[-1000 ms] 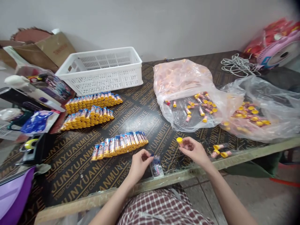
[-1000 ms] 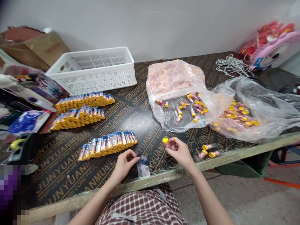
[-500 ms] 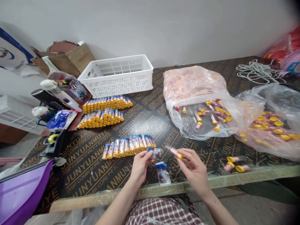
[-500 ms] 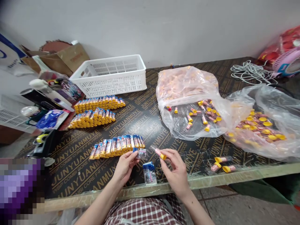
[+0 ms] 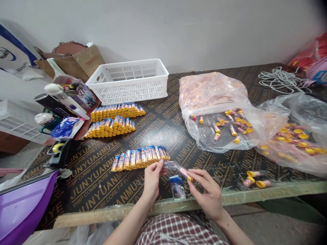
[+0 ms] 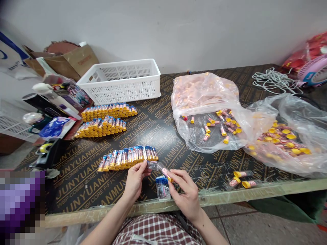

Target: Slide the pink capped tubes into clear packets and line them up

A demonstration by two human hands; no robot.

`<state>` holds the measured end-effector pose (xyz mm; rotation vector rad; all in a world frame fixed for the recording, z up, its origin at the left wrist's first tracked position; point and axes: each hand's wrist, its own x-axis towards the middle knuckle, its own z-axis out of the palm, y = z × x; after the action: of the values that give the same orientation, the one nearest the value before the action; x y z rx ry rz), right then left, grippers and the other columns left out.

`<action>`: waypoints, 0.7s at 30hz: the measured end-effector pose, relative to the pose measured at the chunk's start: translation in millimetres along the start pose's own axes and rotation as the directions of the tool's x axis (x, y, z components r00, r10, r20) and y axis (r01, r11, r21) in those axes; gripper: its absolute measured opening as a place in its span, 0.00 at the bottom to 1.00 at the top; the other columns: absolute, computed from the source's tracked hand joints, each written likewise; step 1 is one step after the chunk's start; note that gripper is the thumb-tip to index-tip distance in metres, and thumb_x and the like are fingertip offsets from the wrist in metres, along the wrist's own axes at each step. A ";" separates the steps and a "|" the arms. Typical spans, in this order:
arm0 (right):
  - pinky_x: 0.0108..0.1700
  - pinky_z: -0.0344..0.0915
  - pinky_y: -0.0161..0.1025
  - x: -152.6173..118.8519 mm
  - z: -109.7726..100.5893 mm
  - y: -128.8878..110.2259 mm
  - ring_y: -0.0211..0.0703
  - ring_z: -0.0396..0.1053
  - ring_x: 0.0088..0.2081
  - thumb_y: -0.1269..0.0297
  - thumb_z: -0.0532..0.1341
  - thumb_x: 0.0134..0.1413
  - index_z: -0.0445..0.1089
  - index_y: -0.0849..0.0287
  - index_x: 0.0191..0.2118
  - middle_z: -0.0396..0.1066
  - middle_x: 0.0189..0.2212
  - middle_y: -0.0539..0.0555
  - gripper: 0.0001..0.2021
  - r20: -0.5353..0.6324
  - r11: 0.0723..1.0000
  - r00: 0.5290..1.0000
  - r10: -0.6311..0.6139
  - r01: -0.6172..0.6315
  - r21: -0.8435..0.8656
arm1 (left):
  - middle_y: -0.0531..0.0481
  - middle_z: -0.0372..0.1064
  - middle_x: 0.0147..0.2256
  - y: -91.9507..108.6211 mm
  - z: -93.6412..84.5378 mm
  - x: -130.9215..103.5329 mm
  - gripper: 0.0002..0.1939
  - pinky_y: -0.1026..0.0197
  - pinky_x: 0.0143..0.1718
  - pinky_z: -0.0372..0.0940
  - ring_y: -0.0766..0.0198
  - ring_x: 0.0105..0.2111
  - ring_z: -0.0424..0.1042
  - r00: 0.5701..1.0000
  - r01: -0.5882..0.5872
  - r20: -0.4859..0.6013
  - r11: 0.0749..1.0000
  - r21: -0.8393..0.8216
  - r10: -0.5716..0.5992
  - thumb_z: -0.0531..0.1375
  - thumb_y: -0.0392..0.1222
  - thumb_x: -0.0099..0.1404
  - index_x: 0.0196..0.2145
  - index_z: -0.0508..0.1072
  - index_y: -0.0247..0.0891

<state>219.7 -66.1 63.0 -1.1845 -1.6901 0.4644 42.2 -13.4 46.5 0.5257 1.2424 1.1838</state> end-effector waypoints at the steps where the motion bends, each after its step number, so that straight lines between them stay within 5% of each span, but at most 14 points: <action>1: 0.46 0.68 0.41 -0.4 -0.1 0.9 0.43 0.70 0.43 0.78 0.59 0.52 0.69 0.50 0.51 0.70 0.42 0.55 0.21 0.008 1.000 1.000 0.001 -0.001 0.010 | 0.50 0.71 0.20 -0.7 0.2 -0.3 0.18 0.67 0.26 0.64 0.68 0.22 0.68 1.000 -0.012 0.002 1.000 0.019 0.012 0.68 0.52 0.48 0.23 0.75 0.31; 12: 0.41 0.70 0.39 2.6 7.7 10.0 0.41 0.70 0.41 0.74 0.55 0.57 0.71 0.50 0.45 0.68 0.40 0.54 0.15 0.227 0.952 0.960 0.162 -0.213 0.222 | 0.50 0.74 0.30 16.3 12.6 -12.1 0.20 0.64 0.35 0.67 0.68 0.29 0.72 0.982 0.087 0.178 0.983 -0.159 -0.058 0.70 0.41 0.47 0.37 0.72 0.35; 17: 0.55 0.63 0.52 9.2 16.6 14.4 0.52 0.59 0.57 0.75 0.58 0.48 0.53 0.49 0.61 0.56 0.57 0.58 0.33 0.179 0.994 0.981 0.071 -0.084 0.066 | 0.46 0.75 0.30 16.6 14.7 -17.9 0.22 0.65 0.32 0.66 0.66 0.28 0.72 0.940 0.181 0.302 0.982 -0.051 -0.158 0.71 0.41 0.46 0.39 0.74 0.32; 21: 0.56 0.61 0.54 17.5 18.3 17.3 0.54 0.51 0.62 0.76 0.58 0.43 0.45 0.49 0.64 0.44 0.64 0.58 0.41 0.201 0.994 0.980 0.009 -0.030 0.105 | 0.44 0.74 0.28 17.3 15.6 -20.6 0.20 0.64 0.32 0.65 0.65 0.27 0.71 0.913 0.190 0.358 0.981 0.050 -0.195 0.67 0.50 0.51 0.35 0.77 0.31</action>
<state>211.6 -39.2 50.6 -1.1067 -1.8009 0.6975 52.0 -21.2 74.9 0.5884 0.9600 0.8645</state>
